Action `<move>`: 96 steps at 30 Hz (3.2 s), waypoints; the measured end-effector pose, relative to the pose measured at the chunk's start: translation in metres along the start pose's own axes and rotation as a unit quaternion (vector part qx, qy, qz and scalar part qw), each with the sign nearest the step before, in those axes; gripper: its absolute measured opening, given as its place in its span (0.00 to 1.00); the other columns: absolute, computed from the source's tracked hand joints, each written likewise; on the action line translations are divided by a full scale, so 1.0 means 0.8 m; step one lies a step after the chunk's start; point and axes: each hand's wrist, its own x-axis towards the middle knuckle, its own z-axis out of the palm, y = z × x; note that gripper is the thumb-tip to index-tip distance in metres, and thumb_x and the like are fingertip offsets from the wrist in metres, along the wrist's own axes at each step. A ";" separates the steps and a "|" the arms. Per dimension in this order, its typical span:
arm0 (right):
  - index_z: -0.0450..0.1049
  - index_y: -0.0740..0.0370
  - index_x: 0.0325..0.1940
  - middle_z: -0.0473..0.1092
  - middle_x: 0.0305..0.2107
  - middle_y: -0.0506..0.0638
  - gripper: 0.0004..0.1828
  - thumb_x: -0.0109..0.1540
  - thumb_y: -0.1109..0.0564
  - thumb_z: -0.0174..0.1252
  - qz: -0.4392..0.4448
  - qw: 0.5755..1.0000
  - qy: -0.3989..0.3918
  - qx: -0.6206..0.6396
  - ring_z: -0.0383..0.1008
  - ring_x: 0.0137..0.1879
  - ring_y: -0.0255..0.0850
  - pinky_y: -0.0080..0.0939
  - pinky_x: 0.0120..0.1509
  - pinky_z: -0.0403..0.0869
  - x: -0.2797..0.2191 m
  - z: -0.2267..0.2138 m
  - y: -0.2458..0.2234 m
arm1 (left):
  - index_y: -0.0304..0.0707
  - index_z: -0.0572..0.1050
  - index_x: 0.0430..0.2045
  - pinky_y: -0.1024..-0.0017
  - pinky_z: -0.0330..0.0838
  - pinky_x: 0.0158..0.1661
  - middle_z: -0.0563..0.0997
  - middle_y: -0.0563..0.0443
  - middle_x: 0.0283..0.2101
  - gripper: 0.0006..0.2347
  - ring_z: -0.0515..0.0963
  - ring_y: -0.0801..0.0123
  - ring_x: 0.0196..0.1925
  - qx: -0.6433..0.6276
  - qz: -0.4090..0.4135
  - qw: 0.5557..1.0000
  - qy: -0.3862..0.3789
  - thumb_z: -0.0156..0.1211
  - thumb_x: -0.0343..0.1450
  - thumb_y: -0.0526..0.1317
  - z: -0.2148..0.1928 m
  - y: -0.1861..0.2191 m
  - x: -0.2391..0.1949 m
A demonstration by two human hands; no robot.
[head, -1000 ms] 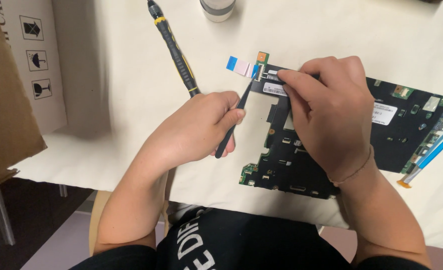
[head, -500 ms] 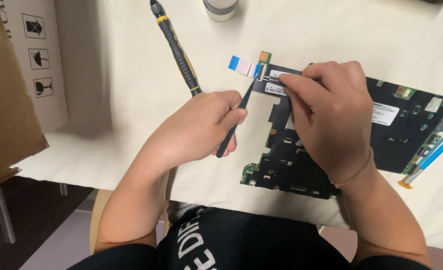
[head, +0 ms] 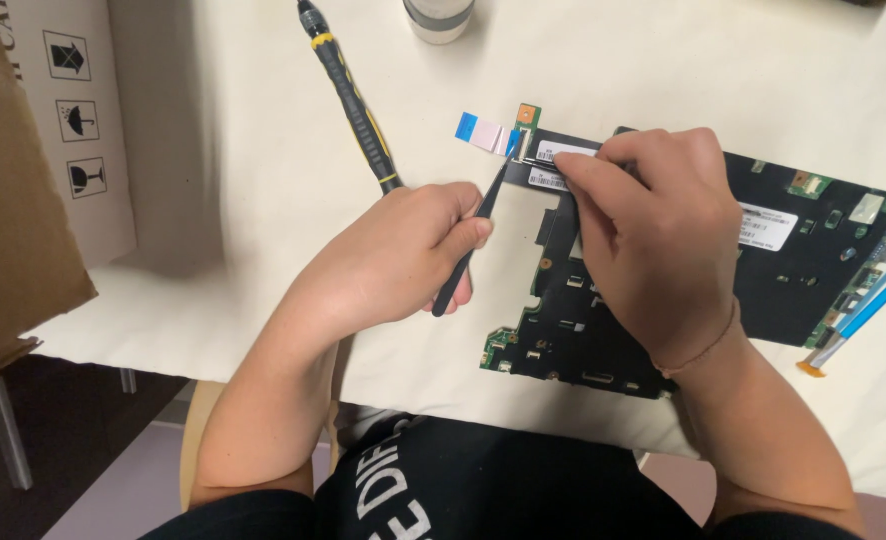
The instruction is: The person cleans a laptop motherboard using a brush and a liquid from a bottle. They remove a sticker with tweezers, flip the board, and clean the CPU socket area. The person then removes the CPU, cleans it, and places it back into the socket.
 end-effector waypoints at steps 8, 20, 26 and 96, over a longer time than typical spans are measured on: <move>0.84 0.61 0.51 0.72 0.41 0.52 0.06 0.73 0.68 0.68 -0.001 0.999 0.005 -0.039 0.67 0.43 0.51 0.44 0.44 0.70 -0.001 -0.005 -0.001 | 0.42 0.58 0.20 0.69 0.68 0.29 0.83 0.52 0.17 0.14 0.77 0.71 0.19 0.003 0.007 1.000 0.006 0.39 0.79 0.41 0.001 -0.002 0.002; 0.84 0.61 0.51 0.72 0.41 0.52 0.06 0.73 0.68 0.67 -0.001 0.999 0.006 -0.049 0.65 0.43 0.51 0.43 0.42 0.68 0.001 -0.002 0.000 | 0.41 0.58 0.21 0.69 0.68 0.28 0.82 0.51 0.17 0.14 0.77 0.71 0.19 -0.005 0.000 1.000 0.003 0.39 0.79 0.41 0.001 0.000 0.000; 0.85 0.61 0.50 0.71 0.40 0.51 0.06 0.72 0.68 0.69 0.000 0.999 0.009 -0.048 0.65 0.42 0.50 0.42 0.40 0.68 0.002 -0.001 0.002 | 0.41 0.58 0.21 0.69 0.69 0.28 0.84 0.51 0.18 0.14 0.75 0.70 0.18 -0.002 -0.007 1.000 0.003 0.40 0.80 0.41 0.002 0.001 0.000; 0.76 0.69 0.59 0.67 0.41 0.53 0.26 0.60 0.56 0.72 0.345 0.920 0.125 0.136 0.63 0.58 0.48 0.57 0.70 0.44 -0.291 -0.019 -0.066 | 0.32 0.81 0.50 0.43 0.41 0.70 0.74 0.36 0.64 0.17 0.64 0.42 0.72 0.131 0.344 0.801 0.473 0.71 0.67 0.34 0.215 -0.152 -0.007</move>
